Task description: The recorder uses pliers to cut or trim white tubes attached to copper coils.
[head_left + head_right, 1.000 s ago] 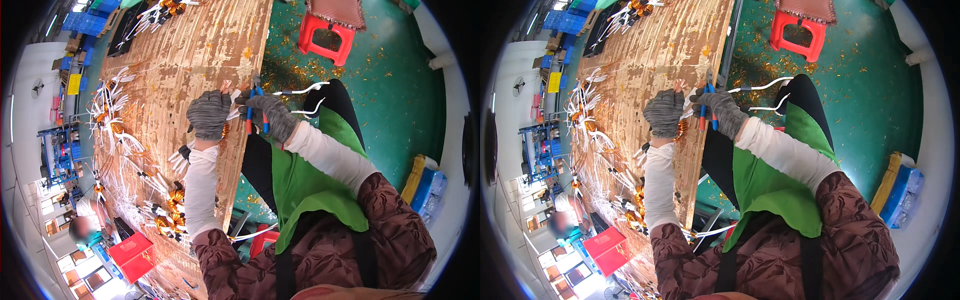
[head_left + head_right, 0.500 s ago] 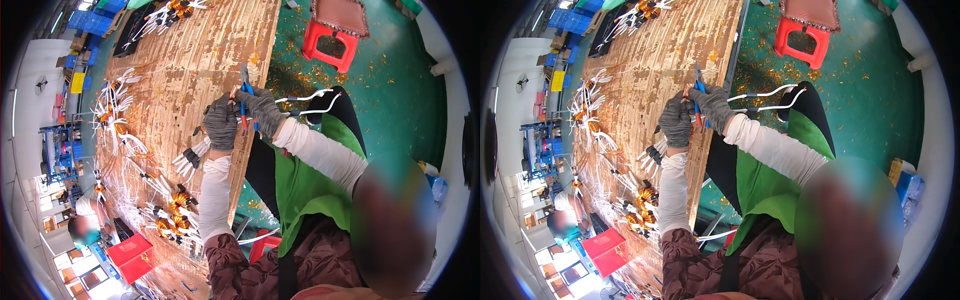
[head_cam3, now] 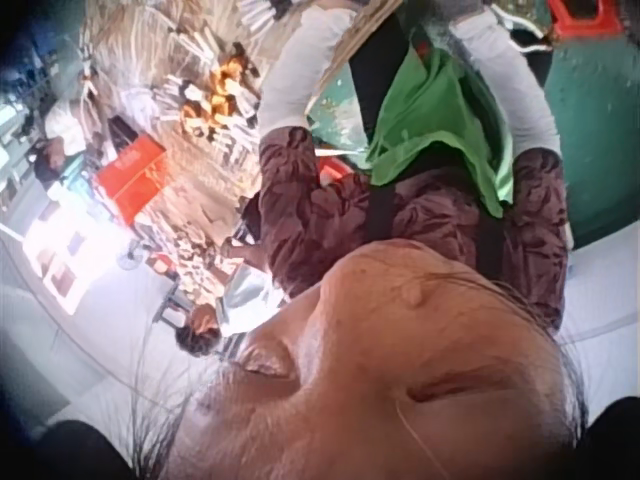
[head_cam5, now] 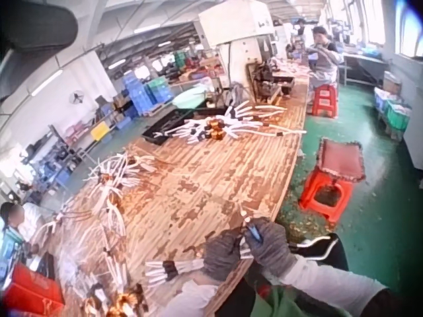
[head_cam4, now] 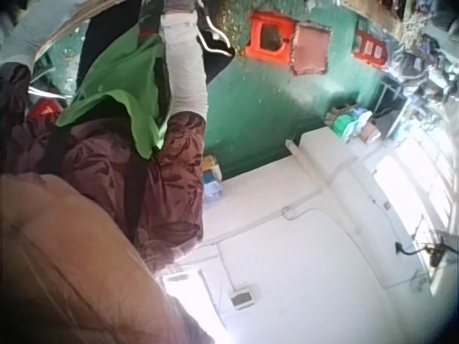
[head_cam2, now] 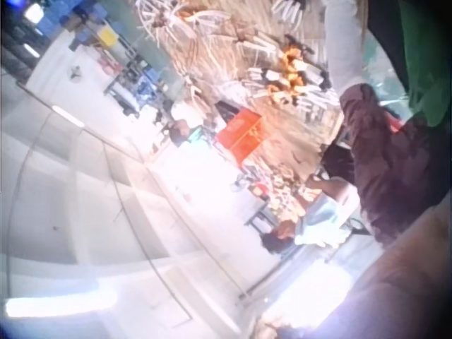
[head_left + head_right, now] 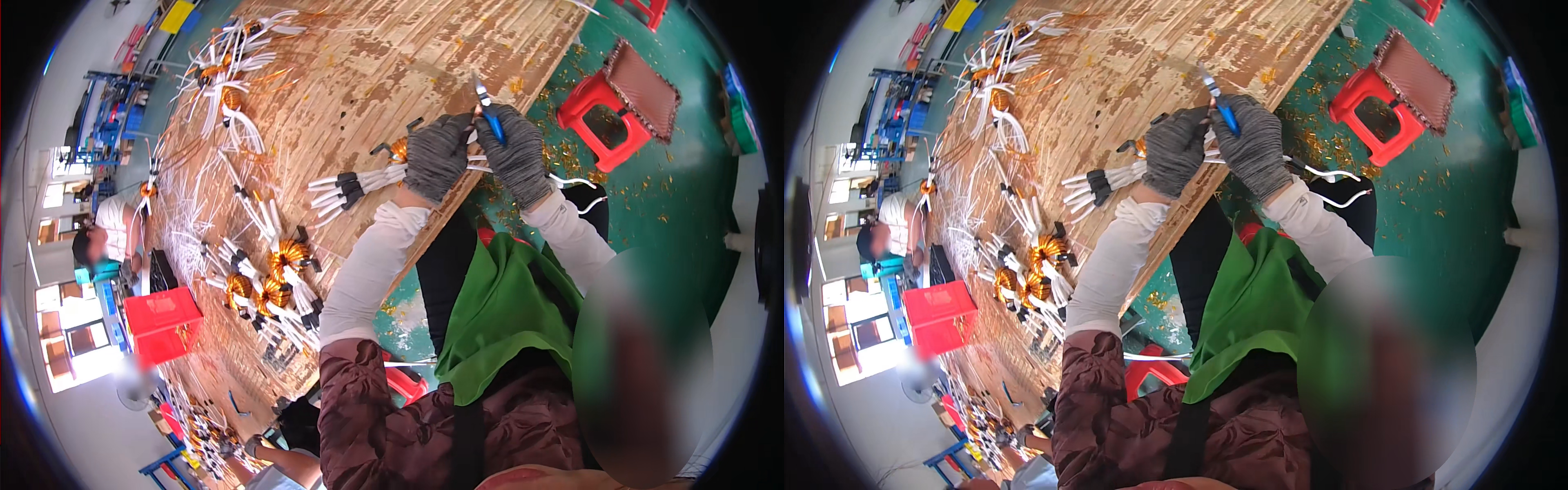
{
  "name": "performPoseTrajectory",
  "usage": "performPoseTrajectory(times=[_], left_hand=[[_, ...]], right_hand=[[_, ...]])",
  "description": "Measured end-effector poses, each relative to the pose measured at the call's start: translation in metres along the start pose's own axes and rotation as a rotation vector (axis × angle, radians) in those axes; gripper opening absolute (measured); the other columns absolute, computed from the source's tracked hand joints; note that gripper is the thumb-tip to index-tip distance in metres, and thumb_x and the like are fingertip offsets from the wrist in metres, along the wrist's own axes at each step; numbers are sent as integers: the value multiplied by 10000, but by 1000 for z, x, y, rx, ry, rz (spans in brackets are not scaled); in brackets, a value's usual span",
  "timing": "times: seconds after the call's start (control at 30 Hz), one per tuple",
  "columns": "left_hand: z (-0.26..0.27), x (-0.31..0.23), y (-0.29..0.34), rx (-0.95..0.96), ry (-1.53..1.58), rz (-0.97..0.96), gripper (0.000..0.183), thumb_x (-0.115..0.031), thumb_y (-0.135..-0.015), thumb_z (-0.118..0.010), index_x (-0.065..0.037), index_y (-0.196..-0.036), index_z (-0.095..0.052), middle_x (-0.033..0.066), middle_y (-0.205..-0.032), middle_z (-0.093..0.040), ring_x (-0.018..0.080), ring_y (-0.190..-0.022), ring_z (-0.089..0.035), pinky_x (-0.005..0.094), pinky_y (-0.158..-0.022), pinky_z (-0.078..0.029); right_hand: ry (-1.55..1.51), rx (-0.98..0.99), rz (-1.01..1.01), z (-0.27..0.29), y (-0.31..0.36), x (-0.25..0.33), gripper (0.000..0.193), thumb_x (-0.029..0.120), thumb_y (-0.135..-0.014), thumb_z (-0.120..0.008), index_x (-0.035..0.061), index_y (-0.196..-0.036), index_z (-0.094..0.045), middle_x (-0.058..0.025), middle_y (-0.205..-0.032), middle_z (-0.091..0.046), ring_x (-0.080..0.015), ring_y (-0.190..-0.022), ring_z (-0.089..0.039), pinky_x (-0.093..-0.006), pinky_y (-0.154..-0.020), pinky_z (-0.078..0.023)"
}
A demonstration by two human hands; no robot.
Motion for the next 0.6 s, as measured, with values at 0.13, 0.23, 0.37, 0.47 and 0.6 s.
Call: performPoseTrajectory(times=[0.13,0.23,0.37,0.47,0.6], left_hand=[[-6,10,4,80,-86,-24,220,-79,-783,-619,-59,-1001,-638,145,-850,-644,310,-802,-625,380,-705,-486],[38,22,16,73,-122,-19,482,-198,-732,-695,-41,-1169,-562,156,-1028,-619,330,-987,-562,407,-862,-440],[62,47,30,338,-310,214,890,-253,-568,-825,-50,-1319,-394,173,-1284,-444,351,-1075,-504,424,-913,-429],[53,75,56,558,-267,292,1041,-275,-513,-851,-77,-1375,-302,171,-1296,-417,358,-1078,-507,431,-902,-443],[43,79,60,701,-527,281,1109,-268,-479,-852,-71,-1391,-252,196,-1212,-473,355,-1056,-526,437,-872,-458]], right_hand=[[105,18,-71,11,0,-12,215,178,-801,-627,33,-959,-631,-152,-775,-625,-273,-706,-626,-348,-641,-490],[-408,168,-376,38,-9,-44,297,226,-783,-656,26,-1001,-630,-86,-807,-633,-205,-731,-612,-304,-690,-482],[-963,124,-430,145,-9,-71,416,91,-817,-532,-37,-1206,-460,-115,-1054,-567,-226,-948,-574,-375,-891,-445],[-1084,102,-495,206,12,-80,470,79,-802,-523,-32,-1247,-420,-124,-1047,-568,-241,-931,-575,-395,-896,-438],[-517,94,-534,246,51,-115,434,146,-832,-552,-16,-1228,-480,-114,-1017,-606,-174,-869,-595,-324,-838,-481]])
Point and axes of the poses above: each hand's wrist, its own y-axis away from the middle knuckle, its own z-axis out of the back of the hand, x = y × z, the point moved 10 cm from there along -y, towards the middle knuckle
